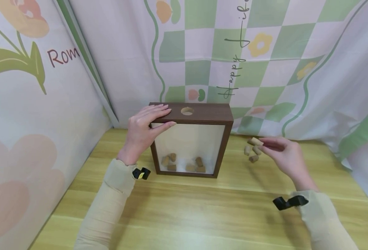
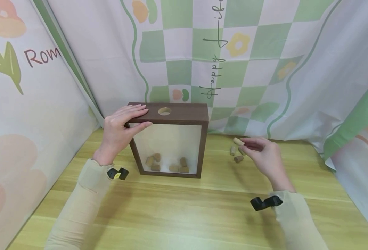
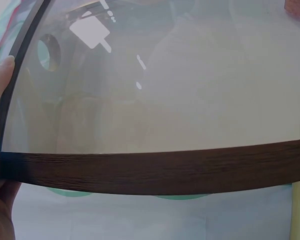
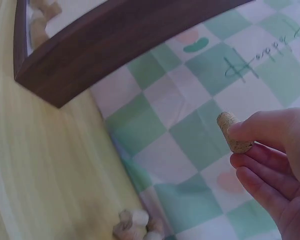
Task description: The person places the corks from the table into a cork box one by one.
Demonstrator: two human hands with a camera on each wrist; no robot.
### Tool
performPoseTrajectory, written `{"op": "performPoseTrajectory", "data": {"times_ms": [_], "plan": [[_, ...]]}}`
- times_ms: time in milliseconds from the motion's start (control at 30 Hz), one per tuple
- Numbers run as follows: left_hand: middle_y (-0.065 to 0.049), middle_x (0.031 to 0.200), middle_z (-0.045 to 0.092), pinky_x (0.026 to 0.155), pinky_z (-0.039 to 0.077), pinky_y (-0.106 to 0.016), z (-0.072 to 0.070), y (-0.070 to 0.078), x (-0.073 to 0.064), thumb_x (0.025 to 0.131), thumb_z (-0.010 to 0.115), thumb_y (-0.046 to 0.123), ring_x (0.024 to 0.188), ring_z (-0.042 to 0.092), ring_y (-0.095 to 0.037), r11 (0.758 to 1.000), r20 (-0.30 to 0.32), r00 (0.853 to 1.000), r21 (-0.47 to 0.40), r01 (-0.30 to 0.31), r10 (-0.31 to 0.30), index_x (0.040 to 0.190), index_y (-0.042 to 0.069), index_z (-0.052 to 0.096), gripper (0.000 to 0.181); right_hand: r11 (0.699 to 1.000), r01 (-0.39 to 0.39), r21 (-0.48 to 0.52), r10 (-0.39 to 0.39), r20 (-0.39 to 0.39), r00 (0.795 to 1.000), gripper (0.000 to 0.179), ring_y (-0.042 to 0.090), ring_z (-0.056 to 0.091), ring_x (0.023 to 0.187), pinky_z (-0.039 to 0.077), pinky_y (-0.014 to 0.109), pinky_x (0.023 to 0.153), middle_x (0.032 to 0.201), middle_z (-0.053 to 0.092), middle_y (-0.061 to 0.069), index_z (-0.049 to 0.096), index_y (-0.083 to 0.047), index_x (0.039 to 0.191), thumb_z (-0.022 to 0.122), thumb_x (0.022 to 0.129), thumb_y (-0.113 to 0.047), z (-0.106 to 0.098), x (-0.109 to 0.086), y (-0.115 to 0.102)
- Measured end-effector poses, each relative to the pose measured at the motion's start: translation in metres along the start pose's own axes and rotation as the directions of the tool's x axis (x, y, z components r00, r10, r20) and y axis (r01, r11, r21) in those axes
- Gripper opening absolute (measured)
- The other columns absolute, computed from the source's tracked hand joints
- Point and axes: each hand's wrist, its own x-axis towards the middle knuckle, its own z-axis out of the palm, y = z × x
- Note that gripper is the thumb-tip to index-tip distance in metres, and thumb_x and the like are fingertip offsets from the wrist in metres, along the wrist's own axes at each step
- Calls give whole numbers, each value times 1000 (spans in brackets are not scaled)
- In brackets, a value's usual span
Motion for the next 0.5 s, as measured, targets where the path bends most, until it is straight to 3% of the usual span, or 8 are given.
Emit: {"op": "performPoseTrajectory", "data": {"times_ms": [500], "plan": [[-10,119,72,108,47,-38,-1,2,1,81,89,23,115,67,-25,1000,9,1000,-2,12,-12,116,4,77,42,992,107,72,-102,-66,993,29,-2,68,94,53,10,79,113,72,5,75,-5,120,80,91,-9,3,-1,-44]]}}
